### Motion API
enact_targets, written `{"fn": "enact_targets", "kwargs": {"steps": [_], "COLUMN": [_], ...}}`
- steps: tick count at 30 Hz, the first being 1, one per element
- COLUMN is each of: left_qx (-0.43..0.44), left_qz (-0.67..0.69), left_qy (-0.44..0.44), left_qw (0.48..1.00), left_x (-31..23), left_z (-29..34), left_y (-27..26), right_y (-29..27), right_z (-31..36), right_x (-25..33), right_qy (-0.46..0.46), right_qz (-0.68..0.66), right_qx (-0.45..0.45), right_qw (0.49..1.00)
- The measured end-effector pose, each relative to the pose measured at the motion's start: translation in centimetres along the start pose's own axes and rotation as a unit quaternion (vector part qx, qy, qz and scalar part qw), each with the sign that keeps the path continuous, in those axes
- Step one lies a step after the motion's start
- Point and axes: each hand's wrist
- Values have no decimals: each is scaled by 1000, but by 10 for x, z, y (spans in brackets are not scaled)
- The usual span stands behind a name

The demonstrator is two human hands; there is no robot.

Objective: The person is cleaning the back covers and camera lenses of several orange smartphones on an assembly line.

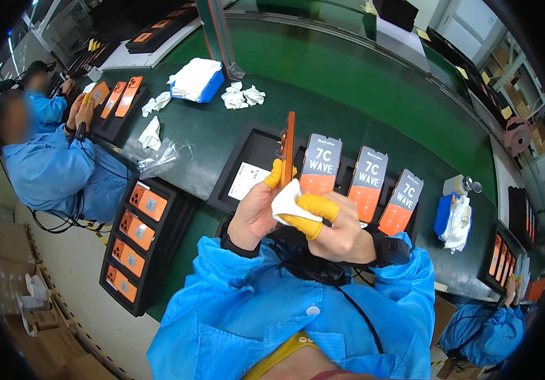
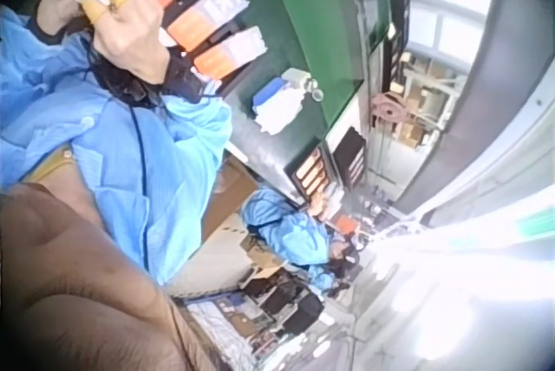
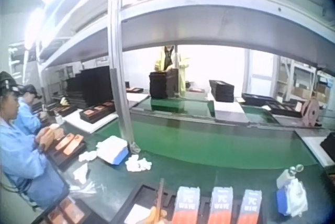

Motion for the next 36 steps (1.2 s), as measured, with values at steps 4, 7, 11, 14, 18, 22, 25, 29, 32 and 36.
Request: {"fn": "enact_targets", "kwargs": {"steps": [4,7,11,14,18,22,25,29,32,36], "left_qx": [-38,-121,-144,-111,-98,-44,-47,-140,-112,-171], "left_qz": [89,-27,-30,0,86,103,124,96,55,29], "left_qy": [5,39,45,41,52,54,51,61,38,38], "left_qw": [995,992,988,993,990,992,990,984,991,984], "left_x": [2,6,8,8,7,7,8,10,11,15], "left_z": [-7,-5,0,1,-4,0,1,-1,3,1], "left_y": [7,14,21,12,19,17,19,24,13,28], "right_y": [-4,-10,-4,1,11,11,9,4,-12,-12], "right_z": [-3,-6,2,1,13,13,11,14,2,11], "right_x": [-24,-38,-42,-37,-22,-19,-17,-27,-40,-46], "right_qy": [-22,48,61,32,-24,-48,-50,-51,13,58], "right_qz": [101,142,154,193,156,157,161,154,239,220], "right_qx": [-21,-37,-41,-24,19,38,38,51,53,25], "right_qw": [994,988,985,980,987,986,985,985,969,973]}}
Point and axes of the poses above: each hand's wrist, its own z-axis away from the middle knuckle, its own y-axis out of the palm, x = y × z, and after that the axes turned 14 degrees about -y, right-handed
